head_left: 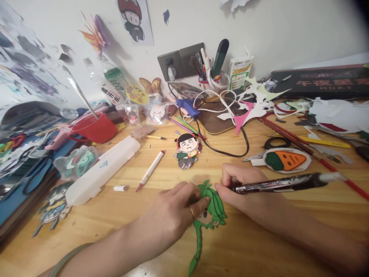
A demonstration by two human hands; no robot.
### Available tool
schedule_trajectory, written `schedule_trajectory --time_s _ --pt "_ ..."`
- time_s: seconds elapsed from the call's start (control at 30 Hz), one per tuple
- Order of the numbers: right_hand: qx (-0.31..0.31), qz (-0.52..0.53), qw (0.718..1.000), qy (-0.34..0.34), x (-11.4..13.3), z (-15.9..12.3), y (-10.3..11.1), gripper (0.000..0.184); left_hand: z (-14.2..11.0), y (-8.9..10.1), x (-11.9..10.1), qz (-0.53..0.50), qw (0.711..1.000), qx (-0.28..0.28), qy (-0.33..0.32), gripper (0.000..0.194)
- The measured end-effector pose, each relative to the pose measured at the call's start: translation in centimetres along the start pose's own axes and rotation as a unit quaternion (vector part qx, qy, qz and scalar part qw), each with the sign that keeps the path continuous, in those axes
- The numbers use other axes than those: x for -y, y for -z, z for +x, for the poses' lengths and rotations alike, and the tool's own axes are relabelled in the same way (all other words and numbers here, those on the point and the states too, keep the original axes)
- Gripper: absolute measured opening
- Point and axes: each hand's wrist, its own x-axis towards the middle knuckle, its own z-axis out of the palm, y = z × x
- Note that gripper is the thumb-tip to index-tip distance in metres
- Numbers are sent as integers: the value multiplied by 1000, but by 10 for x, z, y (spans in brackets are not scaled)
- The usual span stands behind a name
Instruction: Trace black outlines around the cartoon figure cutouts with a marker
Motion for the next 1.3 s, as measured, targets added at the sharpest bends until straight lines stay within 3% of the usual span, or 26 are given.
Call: schedule_trajectory --time_s 1.3 --pt "2 -6 1000 6 -1 -1 0 25 0 -2 2 -37 999 -7 17 16"
